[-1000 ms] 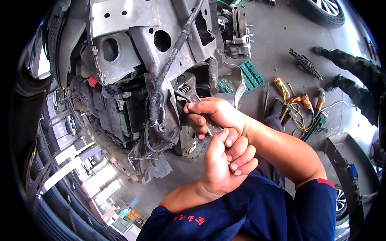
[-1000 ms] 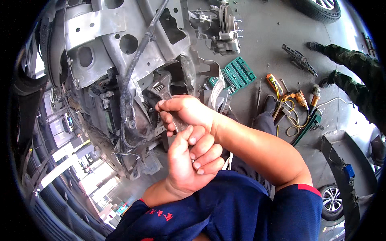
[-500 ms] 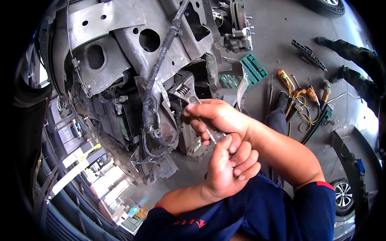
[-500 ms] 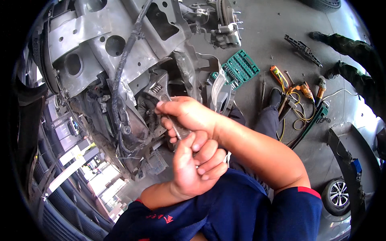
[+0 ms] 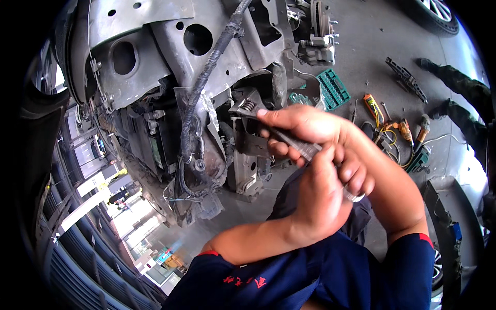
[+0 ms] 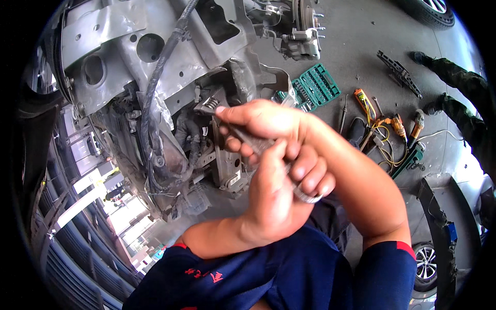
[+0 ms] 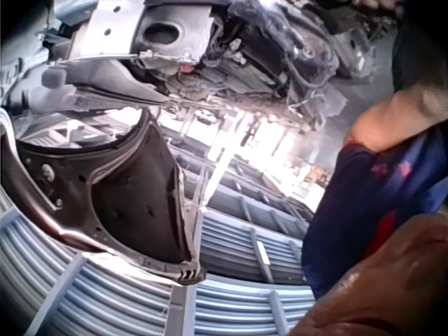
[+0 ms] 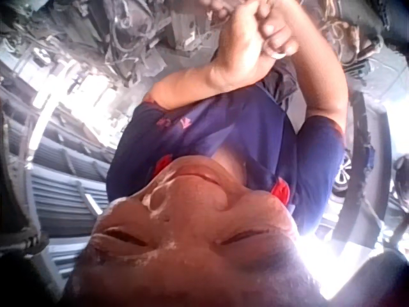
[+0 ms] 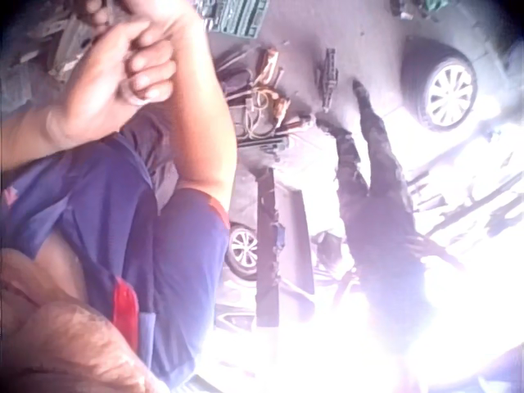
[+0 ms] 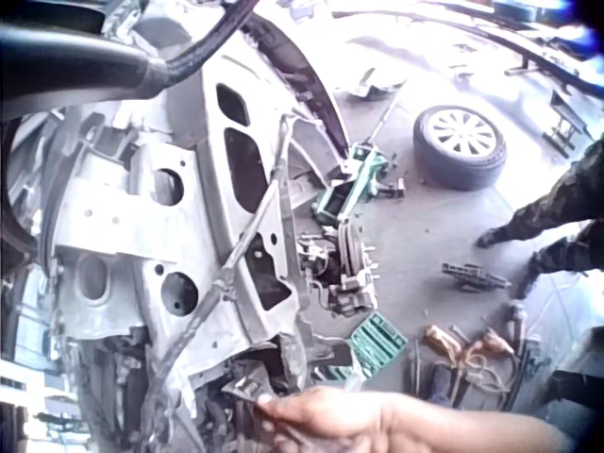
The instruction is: The person picks up an adjustable wrench from the floor, uses it to bend and straighten the damaged metal frame of a car chassis, and then walks away while adjusting a waist pouch.
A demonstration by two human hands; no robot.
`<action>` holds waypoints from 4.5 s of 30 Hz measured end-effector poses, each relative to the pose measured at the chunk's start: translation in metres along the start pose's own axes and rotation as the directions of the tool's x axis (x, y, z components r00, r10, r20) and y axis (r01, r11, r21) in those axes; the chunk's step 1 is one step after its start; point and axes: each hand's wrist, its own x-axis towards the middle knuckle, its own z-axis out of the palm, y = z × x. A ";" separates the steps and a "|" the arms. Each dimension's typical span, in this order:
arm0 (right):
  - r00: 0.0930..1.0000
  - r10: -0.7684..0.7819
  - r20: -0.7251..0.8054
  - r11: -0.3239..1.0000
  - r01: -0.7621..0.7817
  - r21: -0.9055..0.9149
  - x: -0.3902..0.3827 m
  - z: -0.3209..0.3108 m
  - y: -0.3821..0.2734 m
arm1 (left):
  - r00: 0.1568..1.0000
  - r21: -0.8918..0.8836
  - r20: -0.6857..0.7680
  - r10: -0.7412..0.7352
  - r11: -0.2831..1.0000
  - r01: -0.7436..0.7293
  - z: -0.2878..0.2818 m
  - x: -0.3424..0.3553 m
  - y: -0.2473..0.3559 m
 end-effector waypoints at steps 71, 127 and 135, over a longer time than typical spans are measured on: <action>0.894 -0.282 -0.348 0.885 0.102 -0.454 0.022 0.055 0.014 | 0.948 0.171 -0.143 -0.284 0.936 0.307 -0.020 -0.062 0.059; 0.969 -0.244 -0.028 0.909 0.218 -0.356 -0.080 0.033 0.065 | 0.958 0.675 0.041 -0.286 0.715 0.184 -0.055 -0.087 0.023; 0.831 -0.333 -0.446 0.907 0.411 0.089 -0.143 -0.035 0.147 | 0.919 0.888 0.394 0.020 -0.267 -0.375 -0.078 -0.093 0.025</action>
